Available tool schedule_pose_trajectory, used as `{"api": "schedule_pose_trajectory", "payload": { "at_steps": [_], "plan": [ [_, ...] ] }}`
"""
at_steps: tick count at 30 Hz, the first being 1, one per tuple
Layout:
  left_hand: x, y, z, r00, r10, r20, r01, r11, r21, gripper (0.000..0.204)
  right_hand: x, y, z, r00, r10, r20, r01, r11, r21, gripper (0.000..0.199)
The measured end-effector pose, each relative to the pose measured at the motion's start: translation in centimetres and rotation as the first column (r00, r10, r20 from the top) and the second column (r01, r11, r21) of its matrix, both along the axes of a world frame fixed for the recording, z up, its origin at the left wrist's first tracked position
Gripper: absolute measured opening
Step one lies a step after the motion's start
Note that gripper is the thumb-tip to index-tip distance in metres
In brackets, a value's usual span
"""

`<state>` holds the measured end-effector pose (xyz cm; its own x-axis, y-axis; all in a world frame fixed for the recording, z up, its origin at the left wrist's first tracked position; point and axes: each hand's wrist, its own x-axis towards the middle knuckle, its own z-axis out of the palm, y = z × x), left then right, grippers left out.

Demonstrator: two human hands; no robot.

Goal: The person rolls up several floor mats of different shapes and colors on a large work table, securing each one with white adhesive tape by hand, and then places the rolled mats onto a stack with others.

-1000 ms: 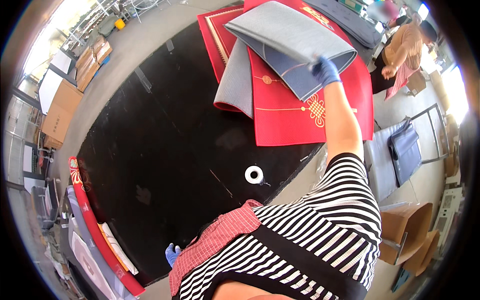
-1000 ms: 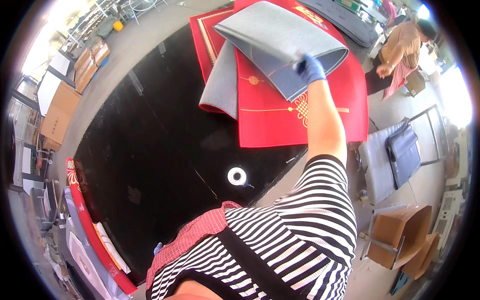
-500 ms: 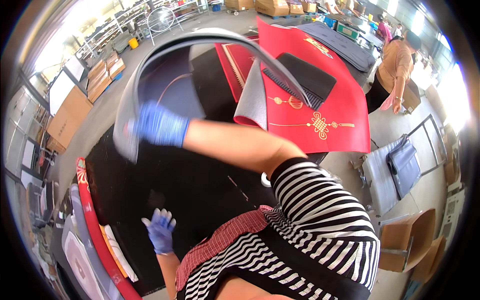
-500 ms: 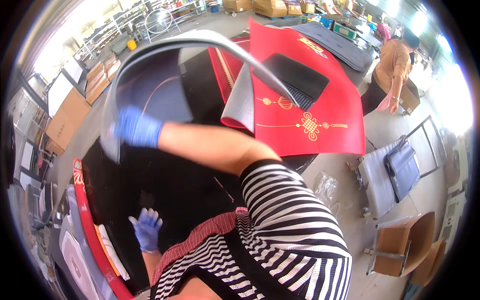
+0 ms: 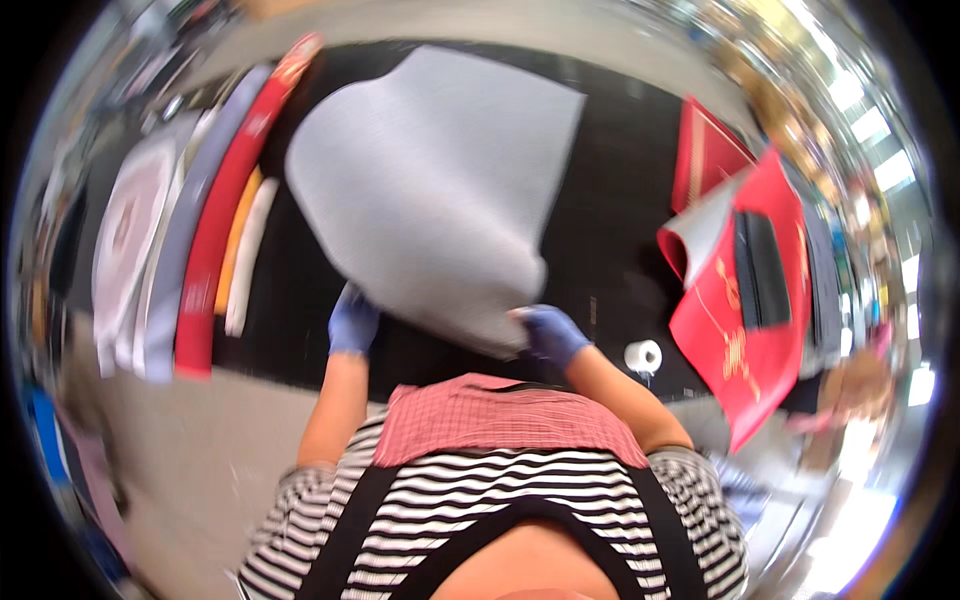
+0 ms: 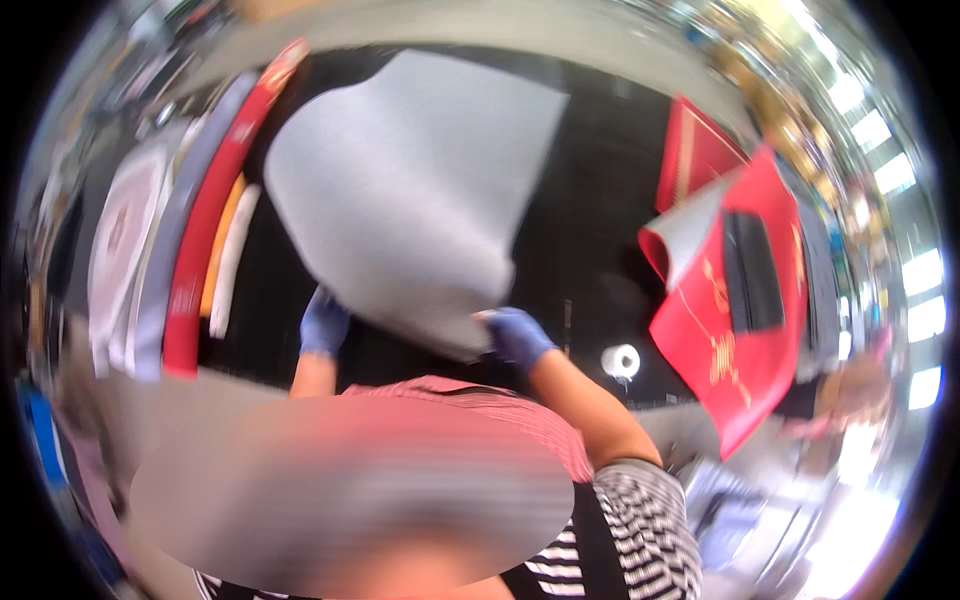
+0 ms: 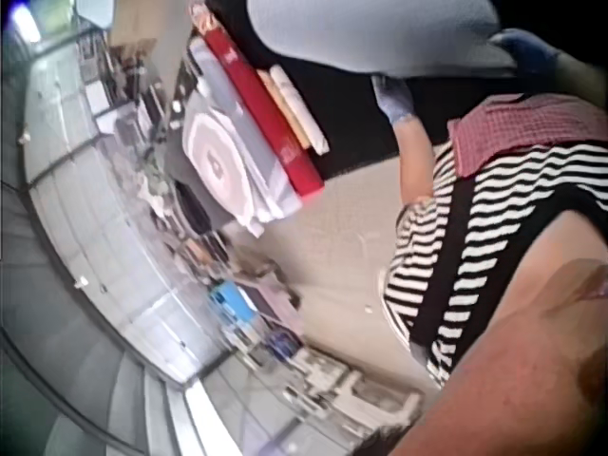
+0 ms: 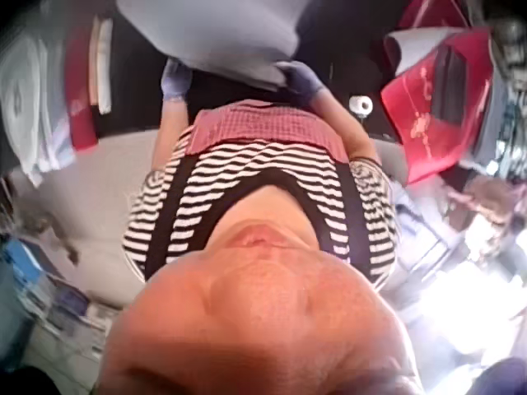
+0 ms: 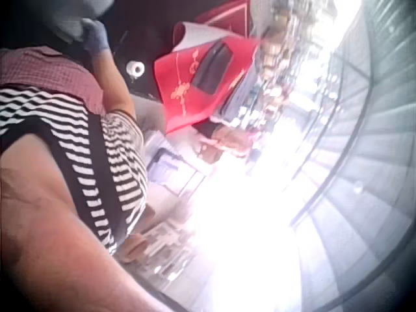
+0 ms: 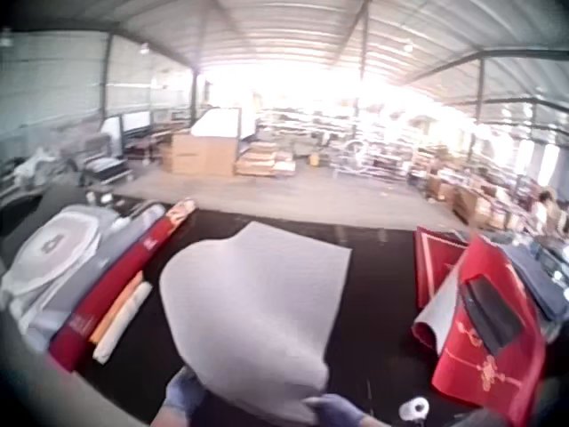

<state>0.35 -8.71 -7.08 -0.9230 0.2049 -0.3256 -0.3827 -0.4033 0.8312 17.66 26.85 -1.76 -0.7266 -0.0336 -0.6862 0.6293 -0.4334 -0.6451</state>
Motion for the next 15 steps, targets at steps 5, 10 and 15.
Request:
{"api": "schedule_pose_trajectory", "payload": {
  "at_steps": [5,10,15],
  "plan": [
    [-3.0,0.5,0.8,0.930,0.365,-0.030,-0.359,0.924,0.134,0.036,4.7,6.6,3.0,0.974,-0.211,-0.081,0.214,0.976,0.035,0.030],
    [-4.4,-1.1,3.6,0.918,0.385,-0.098,-0.335,0.883,0.328,0.024,8.5,8.2,-0.4,0.959,-0.267,0.099,0.248,0.954,0.171,0.024],
    [-3.9,3.3,5.3,0.835,0.050,-0.549,-0.171,0.971,-0.170,0.047,8.4,5.6,-1.5,0.973,-0.224,0.053,0.203,0.945,0.257,0.007]
  ]
}}
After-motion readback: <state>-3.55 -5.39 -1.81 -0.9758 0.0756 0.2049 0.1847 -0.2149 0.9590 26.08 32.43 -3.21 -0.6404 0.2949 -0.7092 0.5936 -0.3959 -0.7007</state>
